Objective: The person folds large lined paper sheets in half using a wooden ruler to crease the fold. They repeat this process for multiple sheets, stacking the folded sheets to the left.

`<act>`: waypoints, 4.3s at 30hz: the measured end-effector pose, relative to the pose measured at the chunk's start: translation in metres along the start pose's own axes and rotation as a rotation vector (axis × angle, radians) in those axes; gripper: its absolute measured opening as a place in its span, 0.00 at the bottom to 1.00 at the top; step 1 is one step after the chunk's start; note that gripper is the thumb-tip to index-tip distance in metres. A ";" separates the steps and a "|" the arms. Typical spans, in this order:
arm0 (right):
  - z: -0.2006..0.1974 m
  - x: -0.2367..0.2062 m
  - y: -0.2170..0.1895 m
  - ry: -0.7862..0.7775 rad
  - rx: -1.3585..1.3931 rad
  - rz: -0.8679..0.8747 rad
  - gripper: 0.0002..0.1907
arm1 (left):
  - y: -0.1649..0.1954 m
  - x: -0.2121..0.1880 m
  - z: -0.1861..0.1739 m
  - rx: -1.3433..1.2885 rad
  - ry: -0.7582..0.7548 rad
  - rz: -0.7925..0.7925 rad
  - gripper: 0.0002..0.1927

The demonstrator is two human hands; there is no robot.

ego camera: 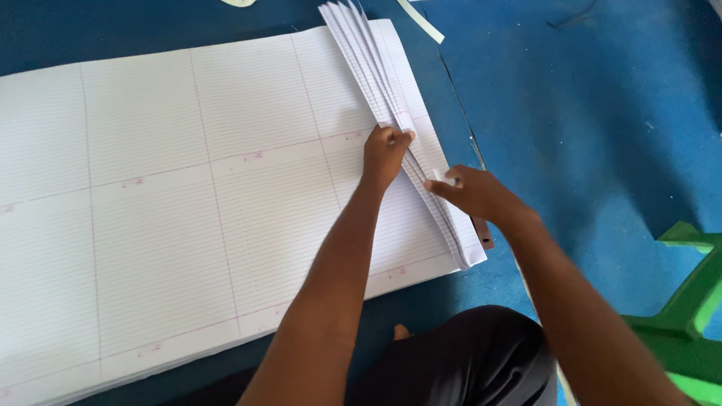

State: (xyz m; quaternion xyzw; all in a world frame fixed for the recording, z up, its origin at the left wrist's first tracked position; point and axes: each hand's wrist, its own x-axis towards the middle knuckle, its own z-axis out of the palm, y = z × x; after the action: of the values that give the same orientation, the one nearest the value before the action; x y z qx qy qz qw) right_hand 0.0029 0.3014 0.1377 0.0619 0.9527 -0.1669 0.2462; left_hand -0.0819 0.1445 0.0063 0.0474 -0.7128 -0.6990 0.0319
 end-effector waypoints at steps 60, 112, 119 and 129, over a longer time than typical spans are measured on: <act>0.020 -0.090 0.019 0.047 0.703 -0.031 0.39 | 0.054 -0.321 -0.096 -1.176 0.248 -0.649 0.38; 0.049 -0.075 -0.020 0.156 0.497 0.129 0.35 | 0.079 -0.346 -0.632 0.455 0.601 -0.692 0.25; 0.063 -0.051 -0.008 0.150 0.127 0.082 0.32 | 0.046 -0.350 -0.624 0.855 0.540 -0.331 0.18; 0.061 0.002 0.026 0.219 -0.329 -0.112 0.21 | 0.059 -0.339 -0.628 0.821 0.551 -0.448 0.18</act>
State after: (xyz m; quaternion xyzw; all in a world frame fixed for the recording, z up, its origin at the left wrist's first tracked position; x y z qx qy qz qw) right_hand 0.0342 0.3044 0.0789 -0.0144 0.9902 -0.0149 0.1383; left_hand 0.3238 -0.4408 0.0852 0.3883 -0.8650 -0.3144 0.0468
